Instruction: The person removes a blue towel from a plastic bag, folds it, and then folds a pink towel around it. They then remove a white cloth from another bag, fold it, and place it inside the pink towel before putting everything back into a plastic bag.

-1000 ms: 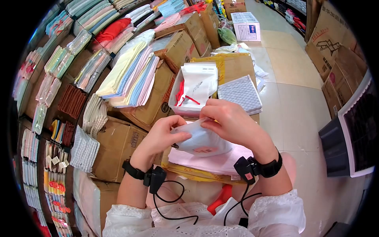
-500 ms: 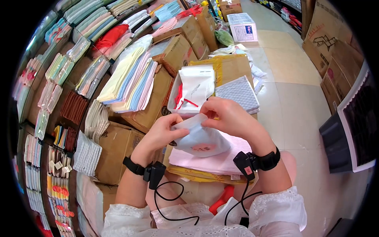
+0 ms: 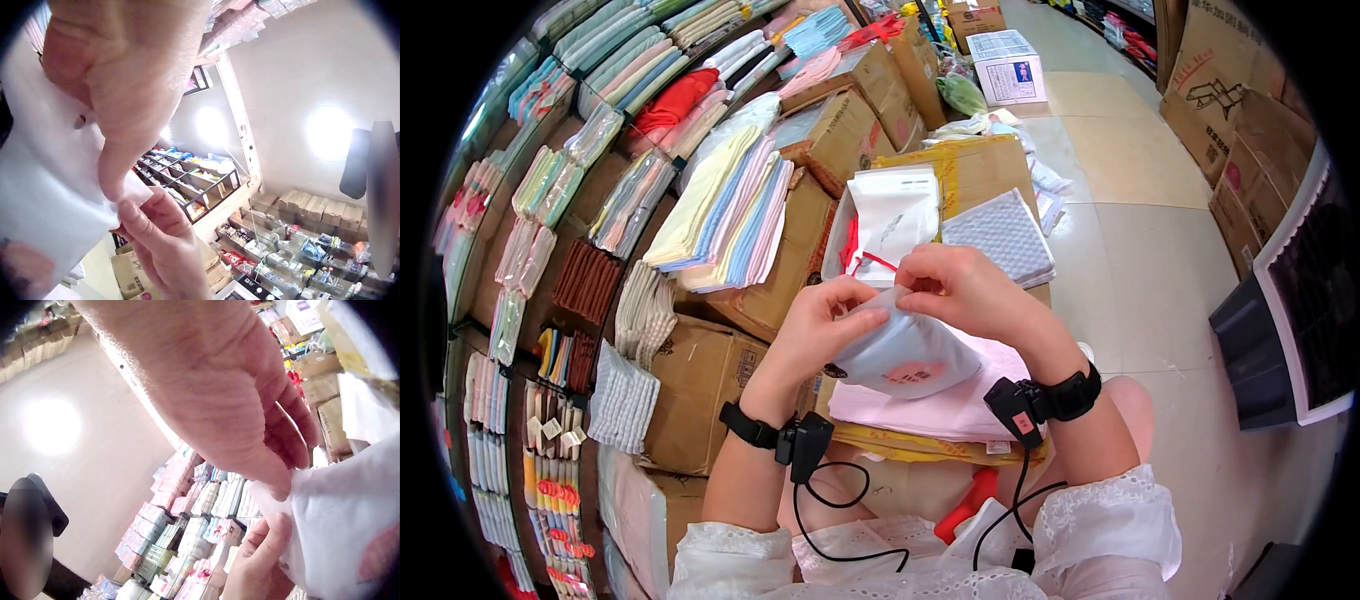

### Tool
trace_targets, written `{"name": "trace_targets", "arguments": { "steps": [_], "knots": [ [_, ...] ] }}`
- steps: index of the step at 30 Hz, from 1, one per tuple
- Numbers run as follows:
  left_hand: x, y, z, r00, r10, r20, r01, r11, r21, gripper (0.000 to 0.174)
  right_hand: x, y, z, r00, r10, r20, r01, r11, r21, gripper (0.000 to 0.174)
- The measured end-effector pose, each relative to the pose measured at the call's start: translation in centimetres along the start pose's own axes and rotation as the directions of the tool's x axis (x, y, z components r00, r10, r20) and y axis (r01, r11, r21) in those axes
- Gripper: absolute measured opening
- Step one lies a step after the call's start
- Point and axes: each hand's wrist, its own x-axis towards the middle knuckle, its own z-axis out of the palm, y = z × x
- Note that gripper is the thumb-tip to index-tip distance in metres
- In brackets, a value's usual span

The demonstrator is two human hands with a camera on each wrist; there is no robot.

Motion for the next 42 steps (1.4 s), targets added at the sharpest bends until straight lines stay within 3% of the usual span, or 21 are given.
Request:
{"name": "trace_targets", "arguments": {
  "steps": [9,11,15,23,33,35,37,42],
  "knots": [
    [0.8,0.2,0.2,1.0,0.002,0.015,-0.002,1.0,-0.024,0.018,0.0,0.1,-0.3,0.997,-0.076,-0.005,0.076,0.996,-0.052,0.013],
    [0.9,0.1,0.2,1.0,-0.004,0.015,0.004,1.0,-0.023,0.018,0.1,0.2,-0.3,1.0,0.008,0.011,-0.007,0.999,-0.048,0.012],
    [0.9,0.0,0.2,1.0,-0.005,0.026,0.006,1.0,-0.026,0.013,0.0,0.0,-0.1,0.999,0.036,-0.003,-0.036,0.999,-0.028,0.013],
    [1.0,-0.6,0.4,0.998,0.06,0.002,-0.06,0.998,0.016,0.013,0.2,0.6,0.6,0.988,-0.137,-0.075,0.124,0.98,-0.155,0.013],
    [0.9,-0.6,1.0,0.991,0.105,-0.085,-0.101,0.994,0.048,0.018,0.0,0.2,0.5,0.986,-0.144,-0.087,0.122,0.968,-0.219,0.014],
    [1.0,-0.8,1.0,0.989,0.121,-0.085,-0.116,0.992,0.057,0.018,-0.2,-0.1,0.4,0.994,-0.043,-0.098,0.032,0.994,-0.109,0.014],
    [1.0,-0.8,1.1,0.988,0.13,-0.084,-0.125,0.991,0.053,0.019,-0.1,0.0,0.4,0.994,-0.057,-0.097,0.044,0.99,-0.132,0.014],
    [0.4,-0.5,-0.2,0.999,-0.019,-0.031,0.02,0.999,0.029,0.014,0.0,0.2,0.2,0.988,-0.091,-0.122,0.069,0.982,-0.175,0.012]
  ]
}}
